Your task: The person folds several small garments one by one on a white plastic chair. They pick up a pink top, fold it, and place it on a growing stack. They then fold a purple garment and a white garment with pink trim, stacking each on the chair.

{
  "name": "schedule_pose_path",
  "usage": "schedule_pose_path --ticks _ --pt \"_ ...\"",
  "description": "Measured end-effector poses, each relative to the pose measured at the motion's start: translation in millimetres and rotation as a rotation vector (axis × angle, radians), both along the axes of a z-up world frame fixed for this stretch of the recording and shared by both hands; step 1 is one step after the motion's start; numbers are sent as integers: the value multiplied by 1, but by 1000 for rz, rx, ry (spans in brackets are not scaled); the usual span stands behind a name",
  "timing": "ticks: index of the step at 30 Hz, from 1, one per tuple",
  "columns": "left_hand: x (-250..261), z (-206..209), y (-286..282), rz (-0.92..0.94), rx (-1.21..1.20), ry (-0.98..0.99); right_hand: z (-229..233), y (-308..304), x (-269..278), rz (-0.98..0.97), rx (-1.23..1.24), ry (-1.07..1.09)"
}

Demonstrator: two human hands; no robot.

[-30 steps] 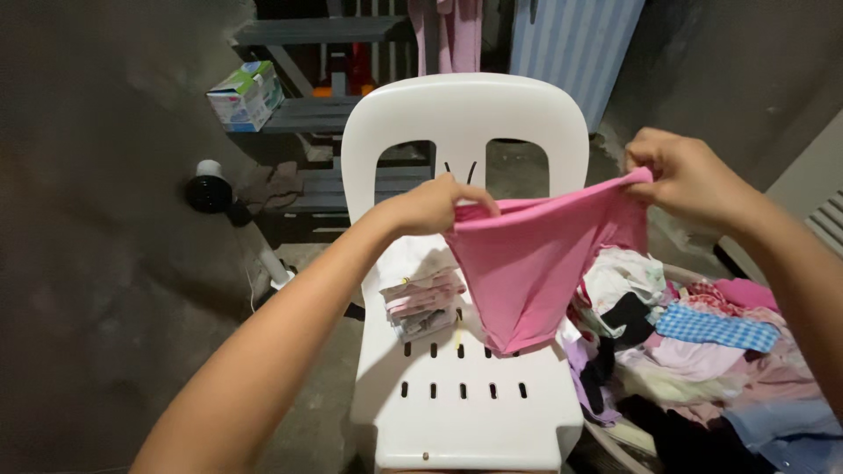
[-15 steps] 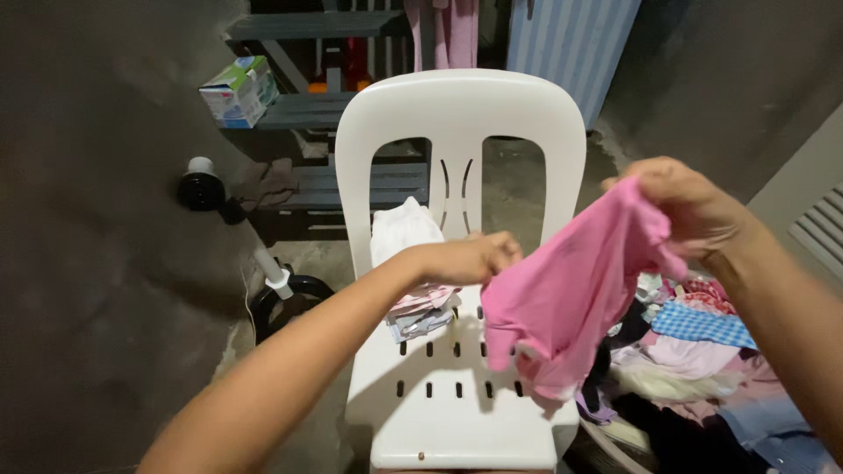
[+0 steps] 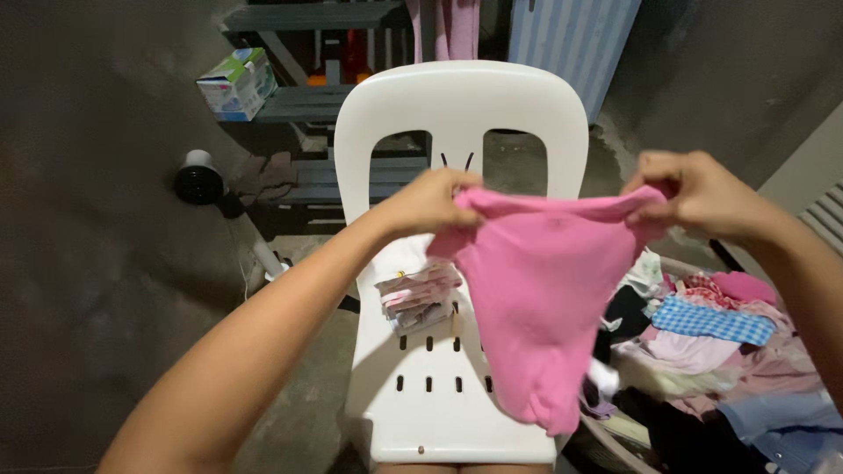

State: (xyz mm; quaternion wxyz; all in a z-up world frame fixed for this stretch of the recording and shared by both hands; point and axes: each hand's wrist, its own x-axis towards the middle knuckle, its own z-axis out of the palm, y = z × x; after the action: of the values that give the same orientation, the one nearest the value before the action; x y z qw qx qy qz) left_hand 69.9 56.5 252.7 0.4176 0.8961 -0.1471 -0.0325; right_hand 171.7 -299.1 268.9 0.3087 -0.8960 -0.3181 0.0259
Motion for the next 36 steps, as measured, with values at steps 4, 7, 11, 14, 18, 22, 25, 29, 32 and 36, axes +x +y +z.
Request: schedule_pose_path --ticks 4,7,11,14,18,22,25,29,32,36 --pt "6 18 0 62 80 -499 19 13 4 55 -10 -283" --pt "-4 27 6 92 114 -750 31 9 -4 -99 -176 -450" --pt "-25 34 8 176 62 -805 27 5 -22 -56 -2 -587" --pt "-32 40 11 171 -66 -508 20 3 -27 -20 159 -447" --pt "-36 40 30 0 -273 -55 22 -9 -23 -76 239 -8" --pt "-21 23 40 -182 -718 24 22 -24 -17 101 549 377" --pt "-2 -3 22 -88 -1354 141 -10 7 -14 -2 1309 685" --pt "-23 -83 -20 -101 -1651 595 -83 38 -49 220 1132 1395" --pt "-36 -124 -11 -149 -1582 803 -114 39 -54 16 886 1137" --pt "-40 -150 2 -150 -1490 654 -123 30 -42 -276 895 999"
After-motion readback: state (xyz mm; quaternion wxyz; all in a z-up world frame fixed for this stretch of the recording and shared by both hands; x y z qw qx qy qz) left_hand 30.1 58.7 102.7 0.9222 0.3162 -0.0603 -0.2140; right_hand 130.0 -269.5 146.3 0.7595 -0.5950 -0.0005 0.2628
